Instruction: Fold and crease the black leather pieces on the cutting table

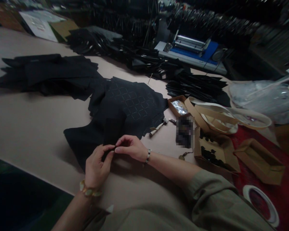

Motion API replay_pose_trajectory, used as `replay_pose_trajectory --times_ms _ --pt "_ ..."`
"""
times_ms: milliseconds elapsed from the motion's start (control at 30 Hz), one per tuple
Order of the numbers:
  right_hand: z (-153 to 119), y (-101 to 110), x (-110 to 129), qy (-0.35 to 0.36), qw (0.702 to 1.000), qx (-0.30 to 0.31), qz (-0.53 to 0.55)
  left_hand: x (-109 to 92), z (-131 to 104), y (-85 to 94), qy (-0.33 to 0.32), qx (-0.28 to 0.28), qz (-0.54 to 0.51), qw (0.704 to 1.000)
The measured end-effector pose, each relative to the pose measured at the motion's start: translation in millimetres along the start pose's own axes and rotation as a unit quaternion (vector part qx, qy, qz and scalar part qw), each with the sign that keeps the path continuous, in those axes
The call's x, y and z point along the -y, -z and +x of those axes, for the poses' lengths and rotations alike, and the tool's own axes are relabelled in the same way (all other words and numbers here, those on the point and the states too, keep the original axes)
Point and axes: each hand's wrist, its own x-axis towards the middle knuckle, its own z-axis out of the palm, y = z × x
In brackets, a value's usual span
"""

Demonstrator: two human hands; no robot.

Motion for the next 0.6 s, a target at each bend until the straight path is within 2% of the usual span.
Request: replay_pose_trajectory --times_ms 200,400,567,600 --pt "1.0 -1.6 3.6 -0.020 1.000 -0.014 -0.006 2.8 1.4 1.7 0.023 0.013 -0.004 1.000" --pt "1.7 -1.1 2.7 -0.012 1.000 -0.004 0.016 1.9 5.4 2.3 0.037 0.022 -0.016 0.999" --pt "2.7 -0.9 4.5 0.012 0.999 -0.036 0.039 -3.1 -0.8 2.4 0.087 0.088 -0.079 0.989" --pt "2.7 -0.9 5.0 0.017 0.998 -0.042 0.031 -4.2 -1.3 2.1 0.098 0.086 -0.099 0.987"
